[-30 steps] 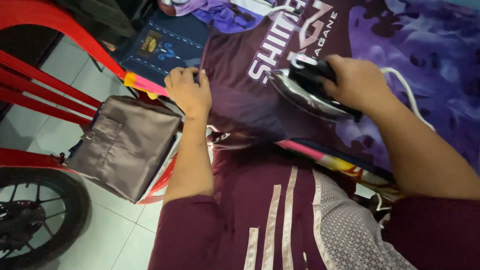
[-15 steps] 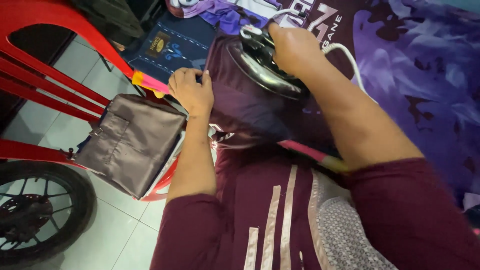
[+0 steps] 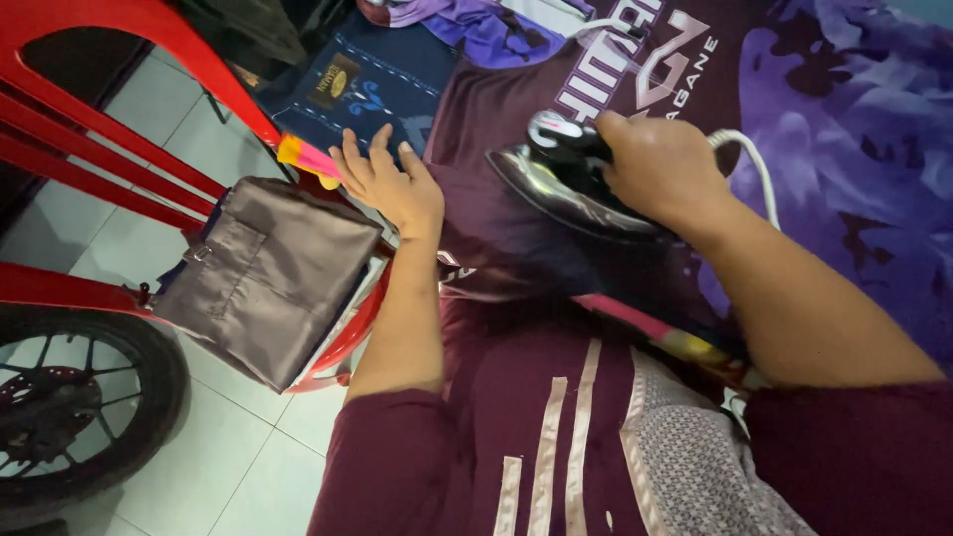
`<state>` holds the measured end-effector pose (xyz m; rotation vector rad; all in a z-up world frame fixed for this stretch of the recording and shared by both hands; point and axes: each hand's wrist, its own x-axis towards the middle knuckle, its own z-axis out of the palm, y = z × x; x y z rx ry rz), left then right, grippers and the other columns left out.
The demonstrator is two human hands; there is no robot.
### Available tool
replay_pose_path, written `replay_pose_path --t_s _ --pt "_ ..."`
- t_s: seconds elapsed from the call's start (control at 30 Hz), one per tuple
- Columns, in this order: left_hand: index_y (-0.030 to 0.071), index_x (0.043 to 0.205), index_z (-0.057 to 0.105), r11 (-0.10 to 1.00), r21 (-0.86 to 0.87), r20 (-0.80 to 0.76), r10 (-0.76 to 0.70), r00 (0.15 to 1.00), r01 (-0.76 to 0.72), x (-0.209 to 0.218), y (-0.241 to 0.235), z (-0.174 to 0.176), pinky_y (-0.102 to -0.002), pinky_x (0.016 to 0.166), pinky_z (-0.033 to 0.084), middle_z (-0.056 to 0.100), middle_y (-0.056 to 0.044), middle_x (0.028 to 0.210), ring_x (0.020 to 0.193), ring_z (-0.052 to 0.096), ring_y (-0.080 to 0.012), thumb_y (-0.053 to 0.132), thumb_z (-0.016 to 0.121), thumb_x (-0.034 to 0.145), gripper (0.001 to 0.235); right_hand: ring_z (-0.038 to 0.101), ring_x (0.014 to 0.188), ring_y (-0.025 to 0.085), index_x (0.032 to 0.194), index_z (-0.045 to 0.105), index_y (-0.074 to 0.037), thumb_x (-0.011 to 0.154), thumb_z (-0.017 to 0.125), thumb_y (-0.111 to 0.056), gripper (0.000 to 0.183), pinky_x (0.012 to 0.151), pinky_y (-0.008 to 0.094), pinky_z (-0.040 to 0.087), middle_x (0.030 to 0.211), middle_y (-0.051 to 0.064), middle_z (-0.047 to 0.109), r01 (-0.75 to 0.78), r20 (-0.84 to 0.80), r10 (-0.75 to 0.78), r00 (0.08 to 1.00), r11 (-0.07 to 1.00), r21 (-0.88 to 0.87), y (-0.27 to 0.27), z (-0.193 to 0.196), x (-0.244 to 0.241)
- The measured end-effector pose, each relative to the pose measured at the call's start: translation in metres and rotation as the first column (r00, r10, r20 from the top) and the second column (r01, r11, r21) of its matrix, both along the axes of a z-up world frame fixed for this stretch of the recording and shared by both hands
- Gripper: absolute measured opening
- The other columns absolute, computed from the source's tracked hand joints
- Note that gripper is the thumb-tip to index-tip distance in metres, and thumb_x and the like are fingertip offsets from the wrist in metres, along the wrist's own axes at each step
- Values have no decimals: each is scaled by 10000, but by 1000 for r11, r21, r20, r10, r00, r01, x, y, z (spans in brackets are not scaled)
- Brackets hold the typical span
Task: Ironing a purple long-sleeved shirt on a padded surface.
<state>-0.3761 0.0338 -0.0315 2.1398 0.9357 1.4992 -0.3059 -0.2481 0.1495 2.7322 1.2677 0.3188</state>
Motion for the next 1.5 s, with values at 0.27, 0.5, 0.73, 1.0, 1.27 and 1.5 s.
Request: replay_pose_path --t_s 0.27,0.5,0.73,1.0,1.27,1.5 --pt "62 1336 656 984 -160 173 -54 983 82 7 9 -16 -563 1267 294 484 -174 1556 1531 351 -403 351 380 1128 450 648 578 344 1081 647 -95 763 740 -142 334 472 468 494 672 73 645 -181 155 164 974 978 105 91 -24 44" --pt "32 1370 617 985 -140 157 -78 985 100 -2 6 -12 -552 1262 300 475 -167 1560 1531 346 -392 374 321 1139 508 673 645 422 1105 580 -71 814 659 -104 303 510 515 484 711 137 675 -146 -60 147 987 989 24 94 -1 33" --pt "42 1381 606 983 -151 172 -82 982 108 0 2 -8 -546 1286 281 499 -173 1543 1554 309 -399 371 324 1140 496 705 693 414 1160 594 -112 886 739 -299 362 529 529 542 774 136 708 -68 -44 64 997 993 -97 93 -1 33" --pt "122 1481 515 968 -234 22 -84 996 87 -3 4 -15 -593 1243 245 429 -106 1624 1591 252 -346 521 409 1075 579 514 436 205 1015 607 -161 785 672 -97 248 356 361 399 567 -22 500 -194 327 172 929 980 36 128 -38 58" --pt "231 1463 561 901 -419 -169 -200 965 113 -10 3 18 -714 1202 150 320 -29 1675 1604 68 -316 372 956 693 877 654 562 442 1038 603 -100 717 552 96 379 464 543 532 698 142 676 60 45 -68 997 985 165 153 -33 125" --pt "199 1453 565 889 -445 -186 -210 960 109 -12 2 23 -709 1200 132 329 -39 1672 1600 70 -302 328 906 750 792 615 552 438 1094 595 -96 808 627 9 306 443 521 484 710 133 646 111 -36 -107 994 983 144 152 -26 135"
